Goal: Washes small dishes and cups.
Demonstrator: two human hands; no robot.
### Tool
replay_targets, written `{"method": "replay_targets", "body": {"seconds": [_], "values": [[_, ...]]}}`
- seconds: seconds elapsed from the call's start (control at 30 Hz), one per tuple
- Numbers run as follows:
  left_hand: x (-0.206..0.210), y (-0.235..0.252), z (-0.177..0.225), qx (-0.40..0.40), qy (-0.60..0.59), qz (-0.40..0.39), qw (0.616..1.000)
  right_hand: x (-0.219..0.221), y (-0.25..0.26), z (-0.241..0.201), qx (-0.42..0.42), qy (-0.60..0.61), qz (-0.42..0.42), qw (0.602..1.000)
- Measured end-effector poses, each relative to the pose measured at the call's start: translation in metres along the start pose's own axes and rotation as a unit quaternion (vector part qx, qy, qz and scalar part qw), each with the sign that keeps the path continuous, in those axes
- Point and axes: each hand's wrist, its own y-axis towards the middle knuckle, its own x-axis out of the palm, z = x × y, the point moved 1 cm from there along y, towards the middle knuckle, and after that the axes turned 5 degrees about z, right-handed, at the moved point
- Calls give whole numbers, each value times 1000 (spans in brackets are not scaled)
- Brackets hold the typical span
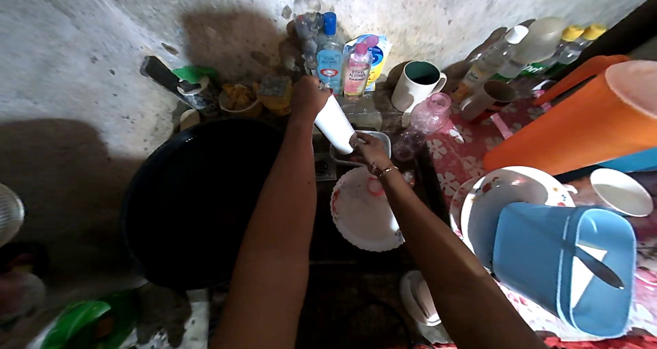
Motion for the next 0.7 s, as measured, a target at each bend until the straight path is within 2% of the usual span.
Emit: {"method": "replay_targets", "body": {"seconds": [0.17, 0.3, 0.4, 0.53, 0.57, 0.63, 0.7], "values": [[-5, 5, -13, -49, -57, 18, 997, -6, 0, 0, -12, 33, 27, 999], [0, 6, -19, -115, -233, 38, 965, -18, -14, -13, 59, 203, 7, 977], [1, 4, -18, -151, -353, 2, 923, -26, -14, -29, -5, 328, 25, 944], [-3, -1, -19, -210, -442, 4, 872, -40, -32, -47, -110, 299, 64, 946], [-4, -3, -20, -212, -442, 17, 872, -44, -38, -54, -127, 288, 65, 947], [-3, -11, -20, -183, -409, 34, 893, -50, -44, -71, -170, 270, 79, 945], [1, -24, -22, -157, -411, 12, 898, -55, -51, -93, -231, 235, 97, 939]]}}
